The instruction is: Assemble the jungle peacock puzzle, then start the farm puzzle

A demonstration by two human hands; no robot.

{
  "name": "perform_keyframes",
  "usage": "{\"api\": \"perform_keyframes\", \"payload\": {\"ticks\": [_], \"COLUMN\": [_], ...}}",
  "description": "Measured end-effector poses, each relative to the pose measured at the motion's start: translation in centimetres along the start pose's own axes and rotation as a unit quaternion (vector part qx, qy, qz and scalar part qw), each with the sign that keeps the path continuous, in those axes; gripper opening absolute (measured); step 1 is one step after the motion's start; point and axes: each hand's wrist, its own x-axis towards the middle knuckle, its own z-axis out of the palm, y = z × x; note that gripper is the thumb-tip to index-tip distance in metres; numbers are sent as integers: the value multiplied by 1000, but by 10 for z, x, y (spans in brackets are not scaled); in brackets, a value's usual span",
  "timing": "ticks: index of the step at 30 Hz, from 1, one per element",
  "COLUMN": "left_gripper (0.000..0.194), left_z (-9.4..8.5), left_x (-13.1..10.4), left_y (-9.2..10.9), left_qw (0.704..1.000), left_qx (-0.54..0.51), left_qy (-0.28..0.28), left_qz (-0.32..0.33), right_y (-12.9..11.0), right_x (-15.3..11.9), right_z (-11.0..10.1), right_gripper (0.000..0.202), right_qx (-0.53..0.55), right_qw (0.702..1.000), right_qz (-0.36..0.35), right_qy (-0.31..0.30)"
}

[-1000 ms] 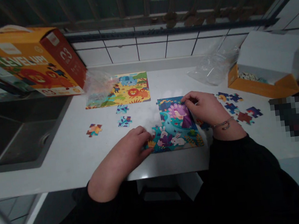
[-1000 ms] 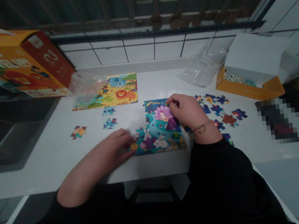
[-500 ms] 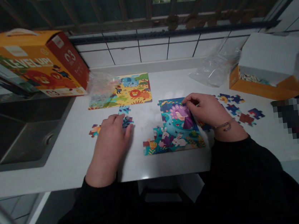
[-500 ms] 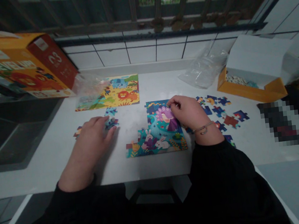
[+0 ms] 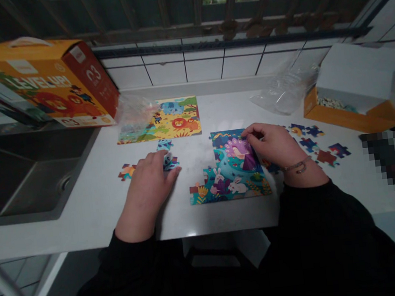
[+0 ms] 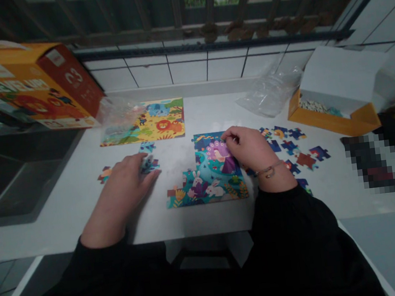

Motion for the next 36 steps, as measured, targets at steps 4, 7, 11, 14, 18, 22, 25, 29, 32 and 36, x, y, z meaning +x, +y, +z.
{"api": "perform_keyframes", "payload": {"ticks": [4,7,11,14,18,22,25,29,32,36], "left_gripper": [47,36,49,60,48,35,31,29,30,31], "left_z": [4,5,1,0,1,2,3,5,6,6], "left_x": [1,0,-4,-6,-4,-2,-2,-2,-2,-3], "left_y": [3,-6,-18,-23,-24,-23,-23,-26,-27,-26], "left_qw": [999,997,985,990,995,995,994,993,992,989], "left_qx": [20,-34,-112,-94,-51,-58,-70,-85,-103,-128], "left_qy": [-28,-55,-59,-45,-63,-67,-60,-54,-52,-57], "left_qz": [2,46,117,90,55,55,58,54,52,50], "right_y": [0,0,-1,-1,-1,0,1,2,2,2], "right_x": [0,0,0,1,1,1,1,1,1,1], "right_z": [0,0,-1,-2,-2,-1,-1,-1,0,-1], "right_gripper": [25,24,24,25,27,26,25,25,25,26], "right_qx": [-2,-2,2,3,-2,-7,-6,-9,-10,-7], "right_qw": [1000,1000,1000,1000,1000,1000,1000,1000,1000,1000], "right_qz": [-2,-1,3,2,3,1,1,5,2,-3], "right_qy": [-4,-8,-11,-16,-22,-21,-22,-24,-23,-21]}}
